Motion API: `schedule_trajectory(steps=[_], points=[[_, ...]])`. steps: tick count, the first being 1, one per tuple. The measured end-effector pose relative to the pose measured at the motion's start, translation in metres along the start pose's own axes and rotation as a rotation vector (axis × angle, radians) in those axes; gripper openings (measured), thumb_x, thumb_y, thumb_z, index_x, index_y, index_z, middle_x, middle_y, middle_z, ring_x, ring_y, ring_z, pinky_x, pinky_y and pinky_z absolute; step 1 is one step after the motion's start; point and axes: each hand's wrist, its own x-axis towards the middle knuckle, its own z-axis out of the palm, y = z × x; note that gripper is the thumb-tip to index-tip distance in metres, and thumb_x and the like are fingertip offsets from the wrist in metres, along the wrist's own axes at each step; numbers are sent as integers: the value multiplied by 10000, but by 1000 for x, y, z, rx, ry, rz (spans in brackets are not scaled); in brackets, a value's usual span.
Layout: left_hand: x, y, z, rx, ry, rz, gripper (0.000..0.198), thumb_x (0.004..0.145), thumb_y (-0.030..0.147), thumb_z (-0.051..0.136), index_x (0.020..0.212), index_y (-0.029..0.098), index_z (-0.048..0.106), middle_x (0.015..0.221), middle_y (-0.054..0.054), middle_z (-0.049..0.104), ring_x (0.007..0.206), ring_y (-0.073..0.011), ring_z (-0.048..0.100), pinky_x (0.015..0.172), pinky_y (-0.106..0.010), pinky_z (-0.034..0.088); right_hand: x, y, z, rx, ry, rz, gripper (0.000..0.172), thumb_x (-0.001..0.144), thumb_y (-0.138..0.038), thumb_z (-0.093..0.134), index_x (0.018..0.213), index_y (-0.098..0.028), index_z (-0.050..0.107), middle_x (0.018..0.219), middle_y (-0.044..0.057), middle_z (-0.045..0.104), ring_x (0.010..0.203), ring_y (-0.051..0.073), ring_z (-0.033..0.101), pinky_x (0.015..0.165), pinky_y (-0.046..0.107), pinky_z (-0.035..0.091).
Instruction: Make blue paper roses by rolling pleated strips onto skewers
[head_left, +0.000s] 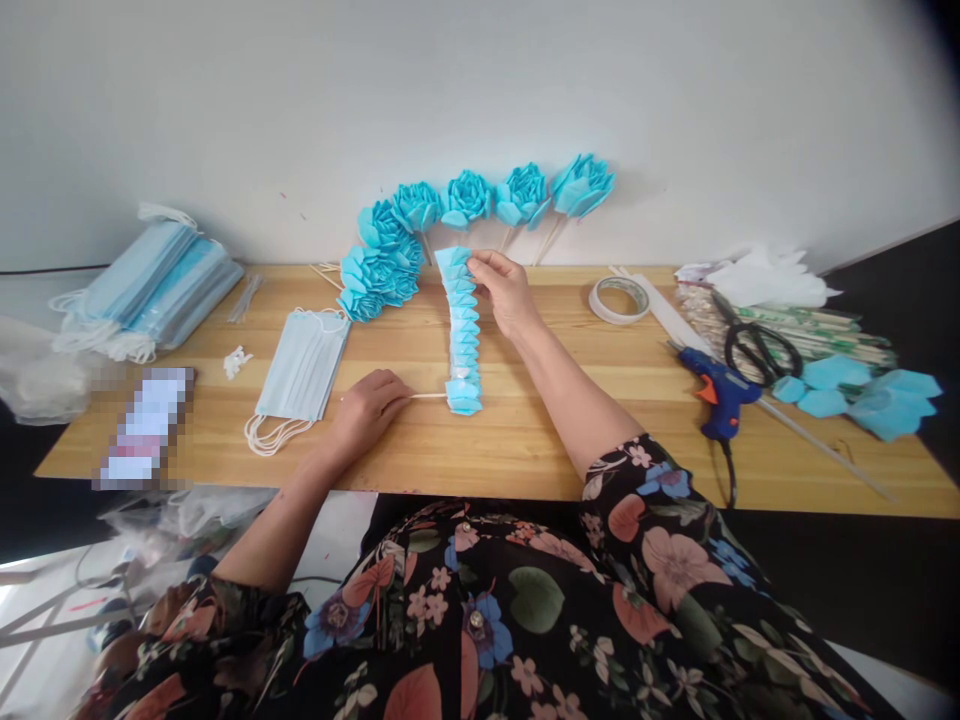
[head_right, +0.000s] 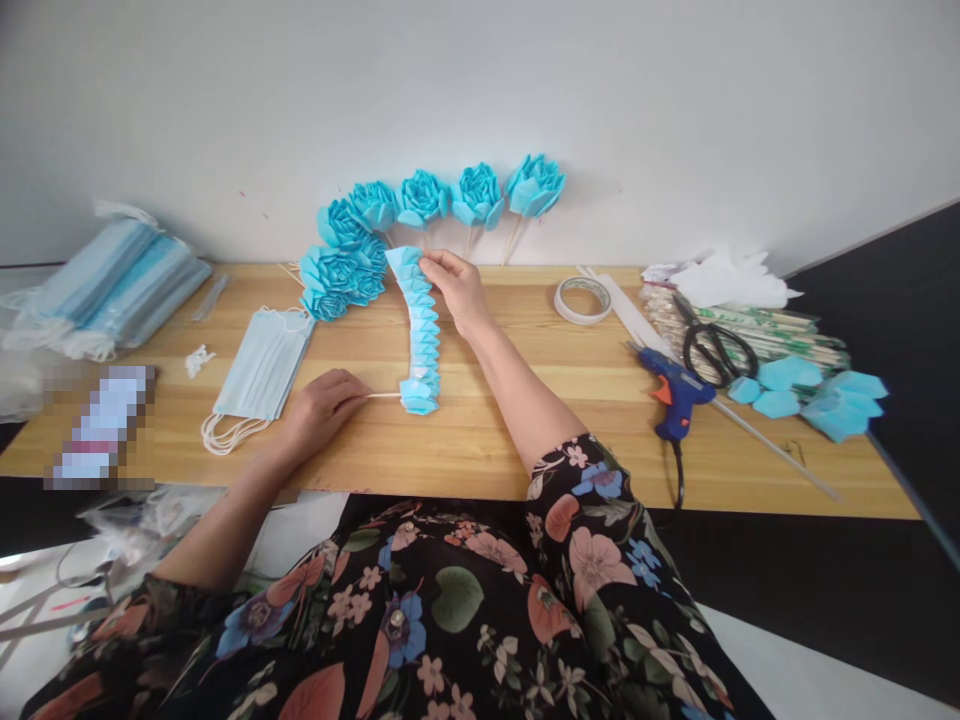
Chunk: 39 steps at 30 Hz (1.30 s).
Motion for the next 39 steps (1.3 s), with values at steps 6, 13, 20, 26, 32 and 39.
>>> schedule_trajectory(steps=[6,13,20,26,32,39], points=[[0,0,0,3,1,-6,275,1036,288,484,944,155,707,914,-91,682,869,-200,629,774,-323,505,0,0,0,9,-4,3,411,662,-557,849,851,-217,719,724,-37,626,660,101,562,602,236,489],[0,0,0,31,-15,-12,278,1035,293,482,953,159,712,919,-94,688,876,-211,631,777,-335,509,-1,-2,1,38,-3,2,414,631,-554,869,830,-218,732,698,-46,623,638,92,550,573,218,464],[1,-2,1,52,-1,-2,288,1039,304,474,950,171,713,918,-90,692,877,-209,634,775,-333,514,-2,-4,3,48,2,24,448,597,-570,882,826,-217,730,706,-45,628,650,96,555,591,223,479],[1,-2,0,53,-18,-35,299,1040,317,468,955,177,719,929,-91,695,885,-210,632,774,-331,508,-2,-4,3,26,1,27,429,625,-561,865,846,-224,720,716,-47,626,660,99,557,604,225,479],[1,-5,1,44,-20,-35,303,1041,313,465,963,167,718,949,-97,705,899,-215,639,803,-350,518,-3,-4,2,-2,12,29,361,683,-524,834,859,-230,720,732,-41,638,667,104,566,611,230,480],[2,-4,0,40,-31,-51,302,1042,303,458,972,167,718,949,-98,696,898,-216,634,810,-350,510,-2,-3,1,-31,13,35,367,701,-533,816,885,-231,714,743,-33,645,690,114,578,622,237,479]])
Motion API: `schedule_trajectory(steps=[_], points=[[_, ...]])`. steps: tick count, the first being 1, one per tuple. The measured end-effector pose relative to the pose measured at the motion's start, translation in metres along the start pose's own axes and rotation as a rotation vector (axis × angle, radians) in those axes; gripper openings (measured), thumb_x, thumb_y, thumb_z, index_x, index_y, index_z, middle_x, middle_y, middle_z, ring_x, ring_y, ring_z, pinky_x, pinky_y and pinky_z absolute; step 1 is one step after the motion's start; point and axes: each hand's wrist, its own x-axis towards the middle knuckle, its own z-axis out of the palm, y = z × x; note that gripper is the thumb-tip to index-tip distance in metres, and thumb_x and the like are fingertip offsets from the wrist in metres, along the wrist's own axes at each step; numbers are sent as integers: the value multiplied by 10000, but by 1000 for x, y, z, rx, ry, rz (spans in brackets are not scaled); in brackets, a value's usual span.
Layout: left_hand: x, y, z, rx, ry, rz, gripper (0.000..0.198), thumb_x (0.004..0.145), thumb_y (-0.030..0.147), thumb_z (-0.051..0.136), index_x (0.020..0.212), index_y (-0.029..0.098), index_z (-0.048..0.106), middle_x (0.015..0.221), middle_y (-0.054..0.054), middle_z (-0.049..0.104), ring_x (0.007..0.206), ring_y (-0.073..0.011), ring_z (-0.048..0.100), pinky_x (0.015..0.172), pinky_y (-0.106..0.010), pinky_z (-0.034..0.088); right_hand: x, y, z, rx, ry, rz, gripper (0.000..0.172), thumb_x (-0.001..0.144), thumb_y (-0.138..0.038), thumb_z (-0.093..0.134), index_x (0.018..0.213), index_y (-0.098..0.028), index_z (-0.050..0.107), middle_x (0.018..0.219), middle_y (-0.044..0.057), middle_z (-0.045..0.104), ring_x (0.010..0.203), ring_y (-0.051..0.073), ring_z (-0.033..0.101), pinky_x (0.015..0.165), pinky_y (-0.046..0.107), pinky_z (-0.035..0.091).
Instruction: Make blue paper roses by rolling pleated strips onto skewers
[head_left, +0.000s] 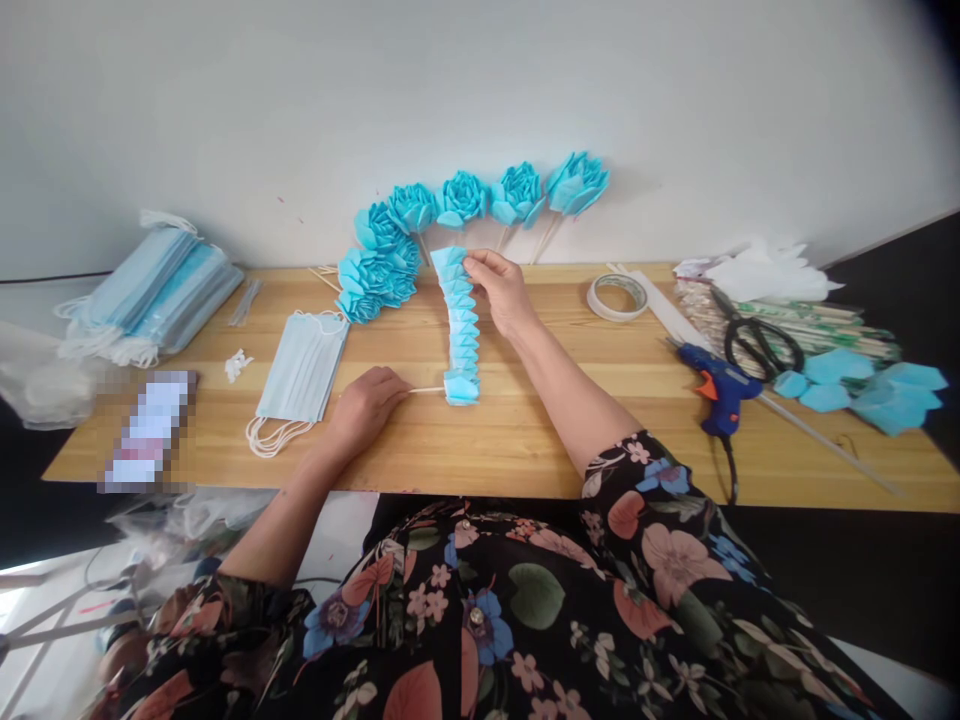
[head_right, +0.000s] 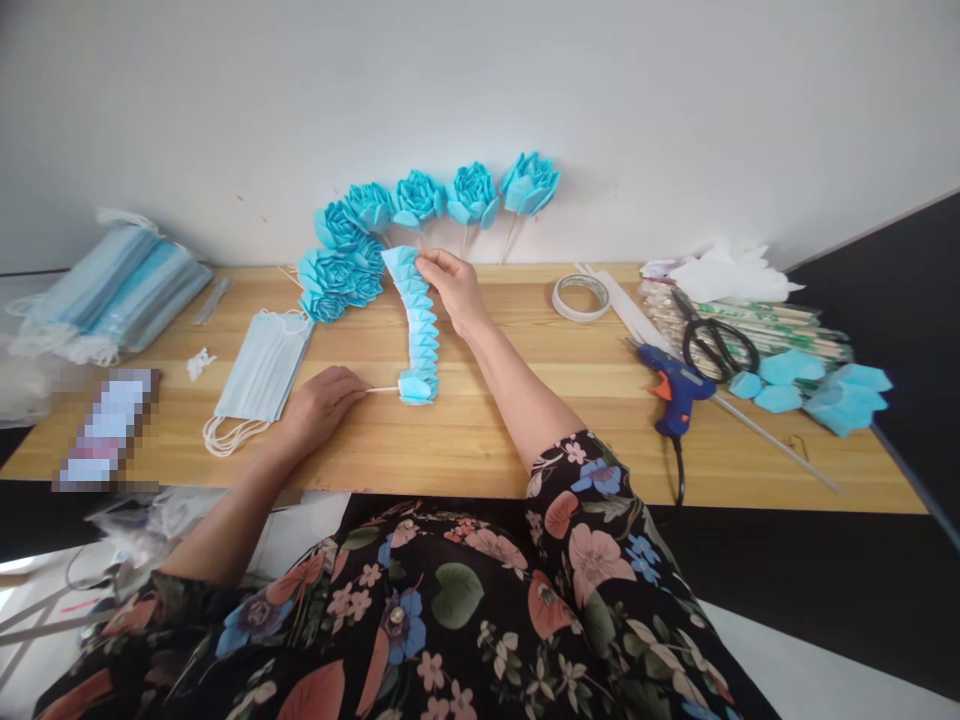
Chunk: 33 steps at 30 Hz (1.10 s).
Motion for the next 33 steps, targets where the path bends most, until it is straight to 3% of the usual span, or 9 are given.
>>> schedule_trajectory(steps=[16,26,33], points=[[12,-9,-6,74,20,144,295,1013,212,460,1005,177,753,896,-101,693,840,-209,610,728,-333,480,1,1,1,29,-9,-14,368,690,-528,831,869,-228,716,726,-42,651,681,110,592,615,229,497],[21,-11,-14,145,24,246,302,1026,264,484,957,199,771,852,-81,692,780,-185,583,689,-310,440,1,0,0,8,-14,-15,400,696,-578,816,841,-222,705,736,-30,646,692,114,589,612,232,487],[32,-7,-23,186,-65,236,319,1030,270,463,966,200,768,865,-85,688,805,-196,584,701,-319,424,1,-1,1,19,-10,-9,385,688,-562,827,845,-229,715,728,-33,655,680,114,588,610,230,496]])
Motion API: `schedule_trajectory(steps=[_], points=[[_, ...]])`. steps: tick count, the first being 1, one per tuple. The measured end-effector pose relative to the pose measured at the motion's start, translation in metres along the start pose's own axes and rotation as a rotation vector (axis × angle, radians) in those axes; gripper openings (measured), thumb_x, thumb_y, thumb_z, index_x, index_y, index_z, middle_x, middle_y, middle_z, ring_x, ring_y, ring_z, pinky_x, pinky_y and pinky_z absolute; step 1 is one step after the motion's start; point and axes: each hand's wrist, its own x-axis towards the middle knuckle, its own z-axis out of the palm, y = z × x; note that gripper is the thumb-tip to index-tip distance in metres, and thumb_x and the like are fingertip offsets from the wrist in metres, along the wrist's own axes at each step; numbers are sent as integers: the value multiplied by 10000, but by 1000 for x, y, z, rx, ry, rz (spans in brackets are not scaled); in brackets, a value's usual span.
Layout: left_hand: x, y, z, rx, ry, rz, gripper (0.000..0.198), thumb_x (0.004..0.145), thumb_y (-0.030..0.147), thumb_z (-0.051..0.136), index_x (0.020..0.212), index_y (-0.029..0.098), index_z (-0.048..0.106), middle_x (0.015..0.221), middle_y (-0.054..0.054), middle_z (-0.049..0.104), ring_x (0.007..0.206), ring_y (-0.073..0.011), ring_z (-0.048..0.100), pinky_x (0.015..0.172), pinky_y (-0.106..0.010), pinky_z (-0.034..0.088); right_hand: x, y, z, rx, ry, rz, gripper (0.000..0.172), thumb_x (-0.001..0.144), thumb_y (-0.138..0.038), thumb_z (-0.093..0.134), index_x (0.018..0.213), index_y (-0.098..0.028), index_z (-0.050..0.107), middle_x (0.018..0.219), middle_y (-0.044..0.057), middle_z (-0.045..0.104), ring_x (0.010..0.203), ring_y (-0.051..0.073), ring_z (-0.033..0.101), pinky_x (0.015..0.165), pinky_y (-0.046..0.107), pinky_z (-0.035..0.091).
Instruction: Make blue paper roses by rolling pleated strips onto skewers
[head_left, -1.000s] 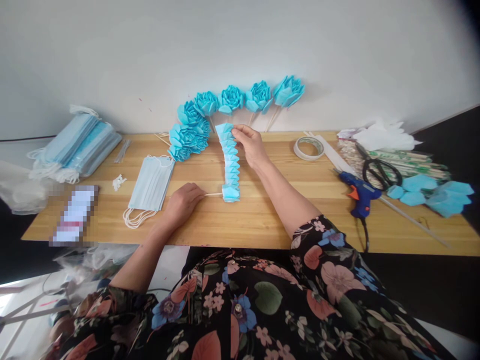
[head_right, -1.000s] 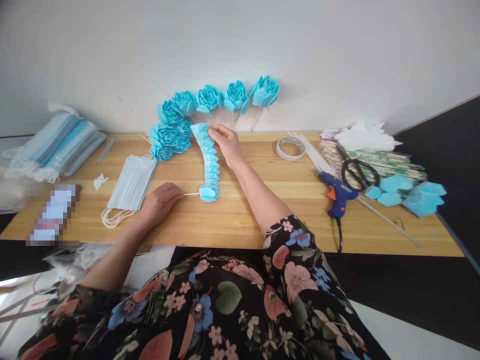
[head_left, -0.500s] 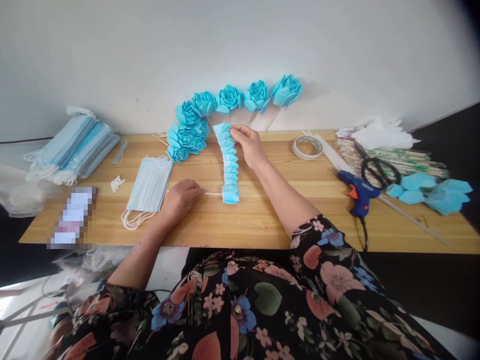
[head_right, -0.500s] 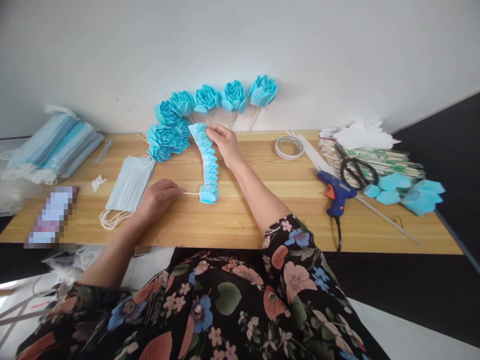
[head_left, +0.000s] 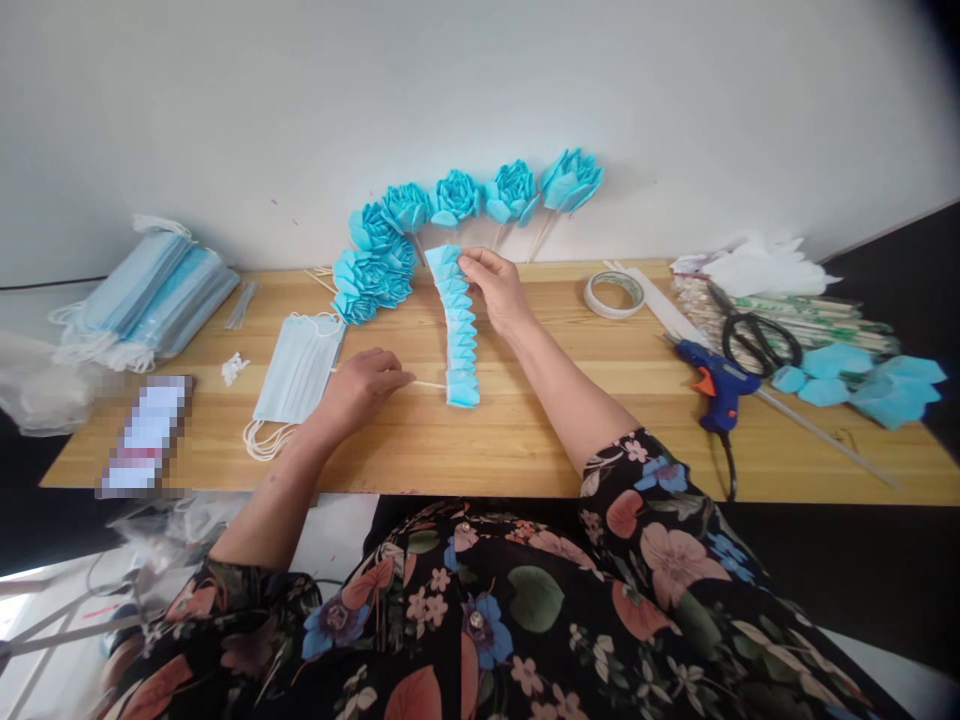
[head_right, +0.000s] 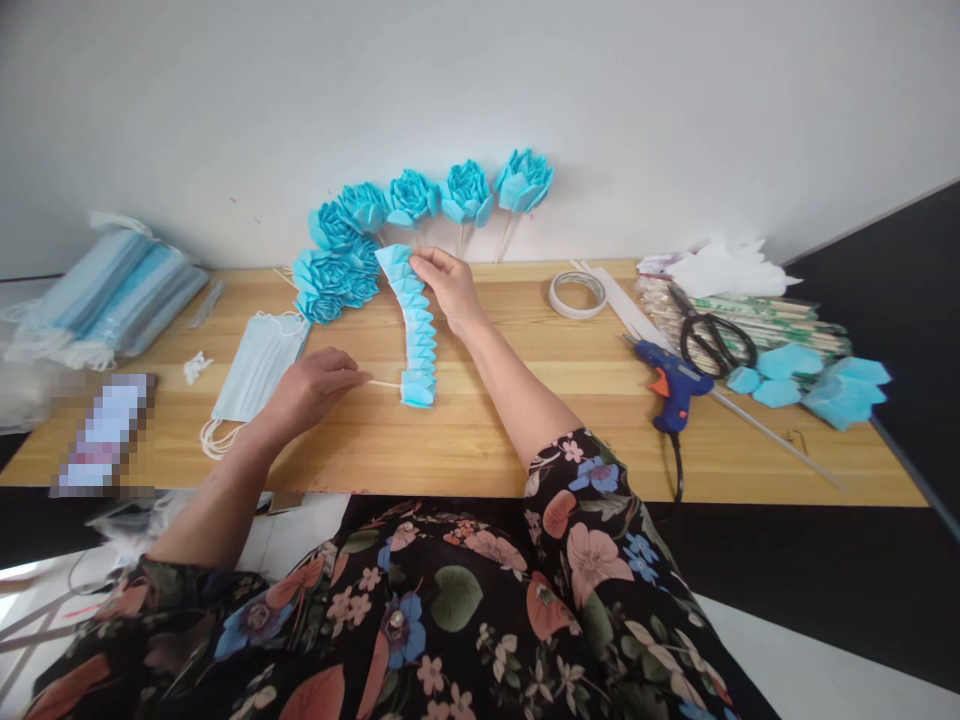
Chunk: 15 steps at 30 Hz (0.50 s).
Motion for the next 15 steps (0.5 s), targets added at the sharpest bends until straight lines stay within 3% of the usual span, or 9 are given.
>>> schedule_trajectory(steps=[15], points=[[13,-18,13,-146,-45,-76,345,1019,268,432,974,176,761,876,-100,679,849,-219,607,744,-331,456,0,-1,0,21,-19,-29,387,689,-557,826,840,-224,698,748,-38,642,703,117,594,647,240,510]])
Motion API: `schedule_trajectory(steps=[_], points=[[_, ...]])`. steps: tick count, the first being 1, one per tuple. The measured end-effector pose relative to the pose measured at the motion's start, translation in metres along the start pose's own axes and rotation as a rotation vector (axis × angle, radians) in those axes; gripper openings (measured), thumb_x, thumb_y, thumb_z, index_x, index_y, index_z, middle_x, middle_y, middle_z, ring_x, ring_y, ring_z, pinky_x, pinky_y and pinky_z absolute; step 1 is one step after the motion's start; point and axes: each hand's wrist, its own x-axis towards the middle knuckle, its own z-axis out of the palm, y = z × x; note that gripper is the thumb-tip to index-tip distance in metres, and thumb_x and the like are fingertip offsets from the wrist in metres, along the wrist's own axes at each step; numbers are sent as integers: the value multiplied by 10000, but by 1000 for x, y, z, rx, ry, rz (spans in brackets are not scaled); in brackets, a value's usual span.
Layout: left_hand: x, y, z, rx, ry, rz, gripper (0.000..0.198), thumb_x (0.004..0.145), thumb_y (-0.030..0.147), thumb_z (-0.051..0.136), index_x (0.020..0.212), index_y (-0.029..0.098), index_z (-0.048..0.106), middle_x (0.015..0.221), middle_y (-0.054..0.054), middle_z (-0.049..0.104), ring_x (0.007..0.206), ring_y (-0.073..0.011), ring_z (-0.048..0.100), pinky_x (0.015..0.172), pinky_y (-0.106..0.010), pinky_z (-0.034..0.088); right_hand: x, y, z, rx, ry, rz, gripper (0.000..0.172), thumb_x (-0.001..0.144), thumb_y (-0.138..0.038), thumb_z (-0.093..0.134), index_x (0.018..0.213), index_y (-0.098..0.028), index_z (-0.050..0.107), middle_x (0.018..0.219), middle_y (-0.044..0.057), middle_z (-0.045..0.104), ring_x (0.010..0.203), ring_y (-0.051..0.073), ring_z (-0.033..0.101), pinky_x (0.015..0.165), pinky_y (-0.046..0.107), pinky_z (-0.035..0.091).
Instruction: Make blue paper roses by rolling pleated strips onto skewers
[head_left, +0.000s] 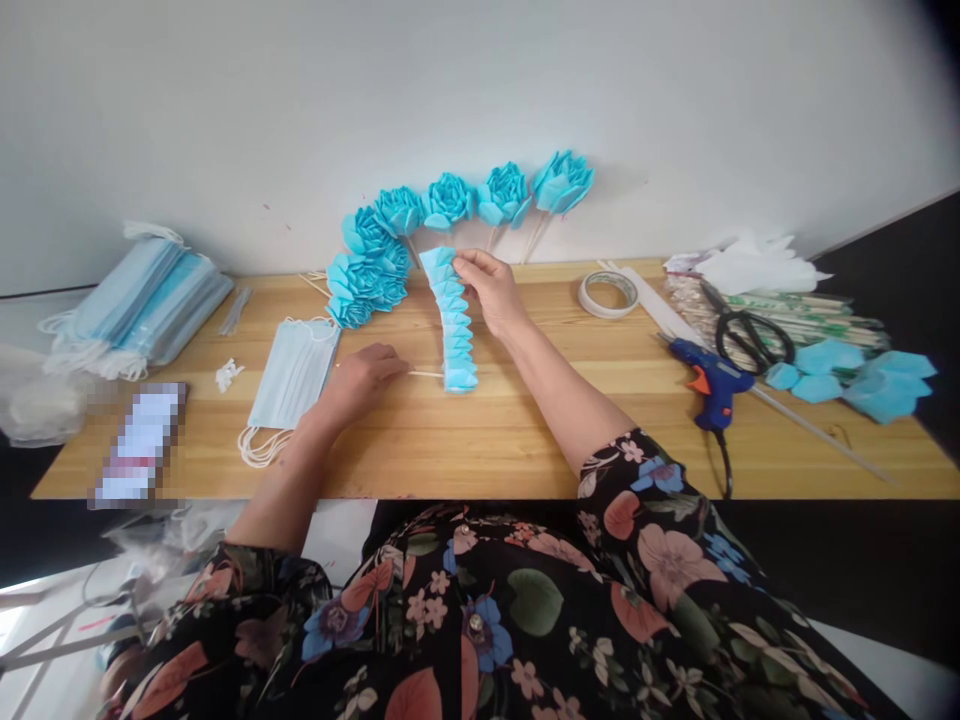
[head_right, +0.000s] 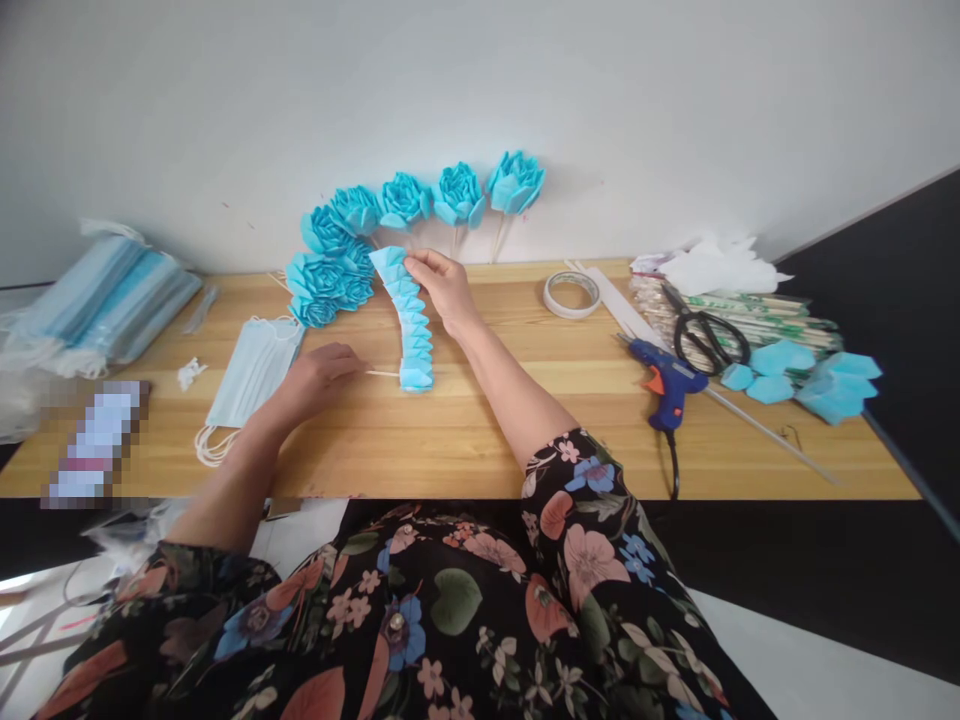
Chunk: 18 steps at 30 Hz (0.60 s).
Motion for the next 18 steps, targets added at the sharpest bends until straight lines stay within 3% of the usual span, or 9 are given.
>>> schedule_trajectory(steps=[10,18], points=[[-4,5,9,-38,82,-91,261,1009,289,500,1057,153,718,1001,-110,732,945,-234,667,836,-353,514,1,0,-2,-10,31,25,292,743,-471,793,851,-216,701,749,-36,632,705,113,583,636,231,484],[-4,8,7,-59,103,-85,211,1004,256,510,928,157,681,907,-77,698,874,-212,646,793,-324,488,2,-1,-3,22,36,6,360,677,-517,836,789,-206,693,689,-48,606,639,91,542,576,212,455]])
